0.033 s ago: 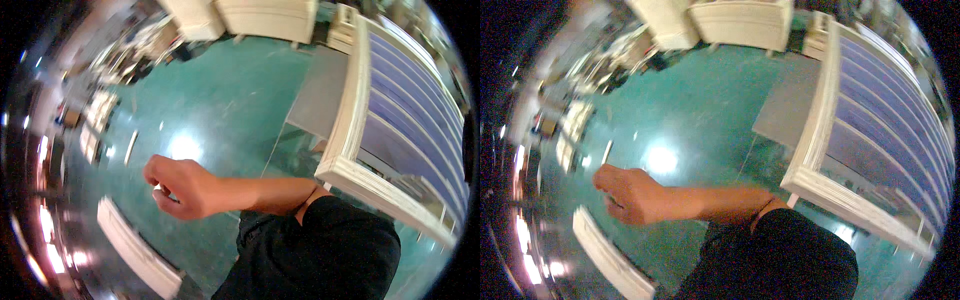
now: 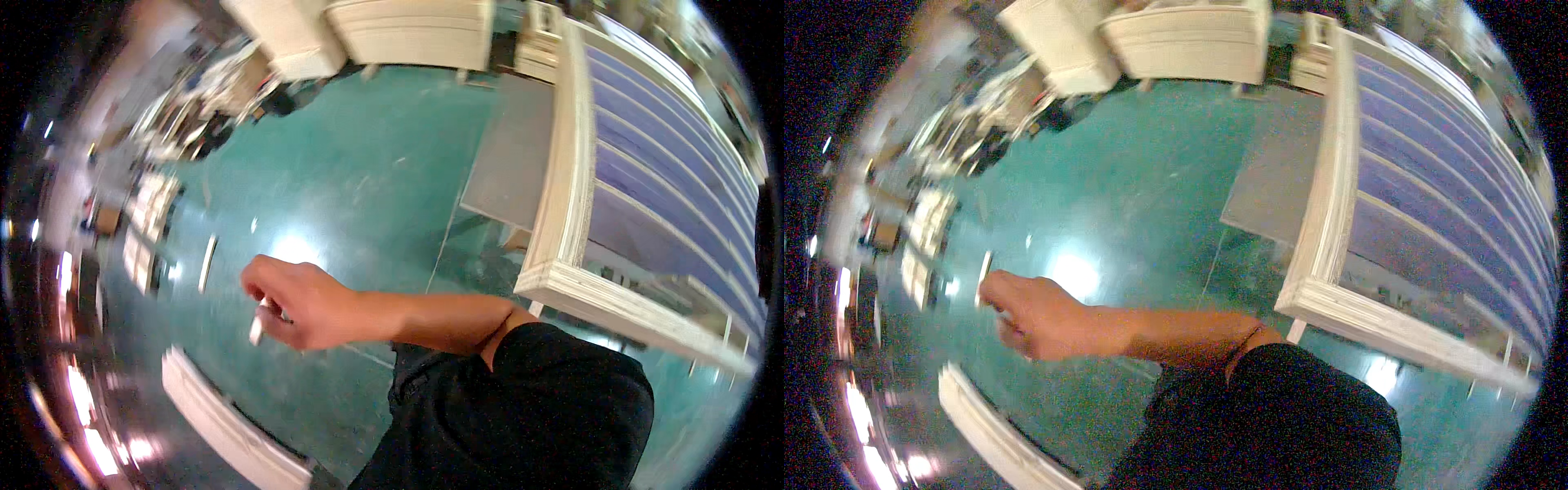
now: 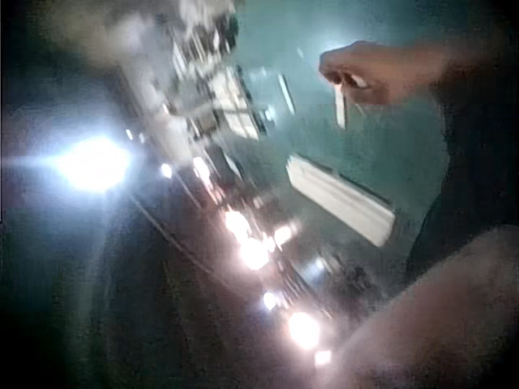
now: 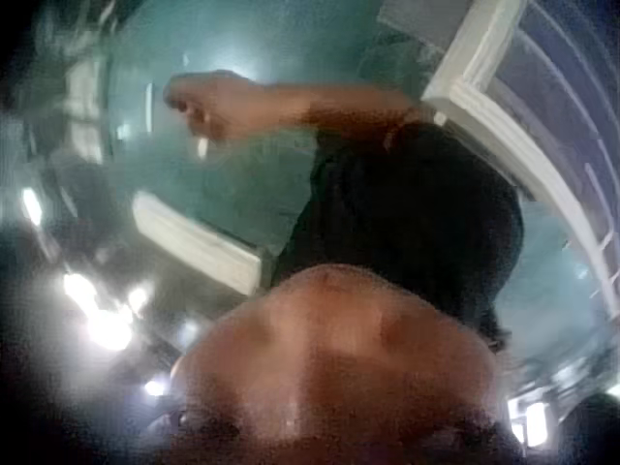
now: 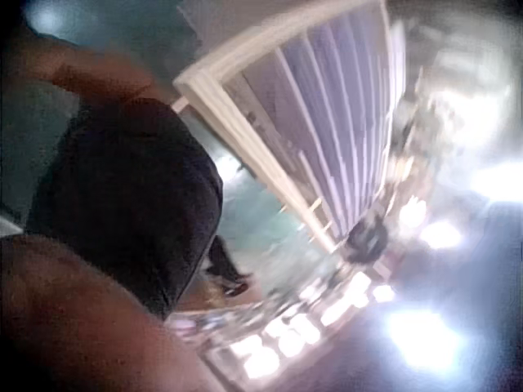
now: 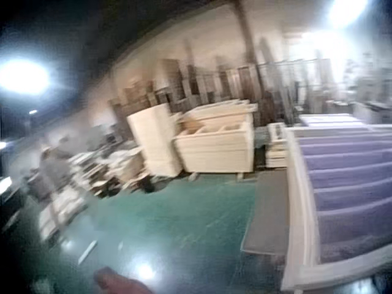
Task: The person uses a handheld power sander to smooth the edges of a wooden frame structure. They then repeatedly lift the frame, walk across the workshop floor, and place it onto a metal stand, repeating this cycle multiple times.
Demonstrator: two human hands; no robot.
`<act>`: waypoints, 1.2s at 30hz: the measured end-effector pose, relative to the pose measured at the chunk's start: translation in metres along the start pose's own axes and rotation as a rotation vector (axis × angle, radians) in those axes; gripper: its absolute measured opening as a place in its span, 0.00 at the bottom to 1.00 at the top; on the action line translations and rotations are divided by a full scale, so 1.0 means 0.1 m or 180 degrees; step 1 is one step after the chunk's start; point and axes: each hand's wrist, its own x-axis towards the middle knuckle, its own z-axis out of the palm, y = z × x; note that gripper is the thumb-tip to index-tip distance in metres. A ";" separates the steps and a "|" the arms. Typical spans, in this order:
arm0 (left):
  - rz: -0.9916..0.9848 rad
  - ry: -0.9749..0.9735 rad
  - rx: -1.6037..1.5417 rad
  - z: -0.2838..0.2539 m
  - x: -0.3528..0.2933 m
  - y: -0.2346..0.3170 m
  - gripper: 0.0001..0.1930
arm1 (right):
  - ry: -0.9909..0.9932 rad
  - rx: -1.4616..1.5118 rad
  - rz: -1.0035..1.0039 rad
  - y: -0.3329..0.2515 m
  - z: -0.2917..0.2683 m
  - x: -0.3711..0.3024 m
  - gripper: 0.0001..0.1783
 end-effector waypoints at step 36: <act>0.8155 -0.1434 0.4488 2.56 1.25 14.12 0.56 | 0.5463 -0.3920 0.6181 0.02 -3.41 -1.46 0.40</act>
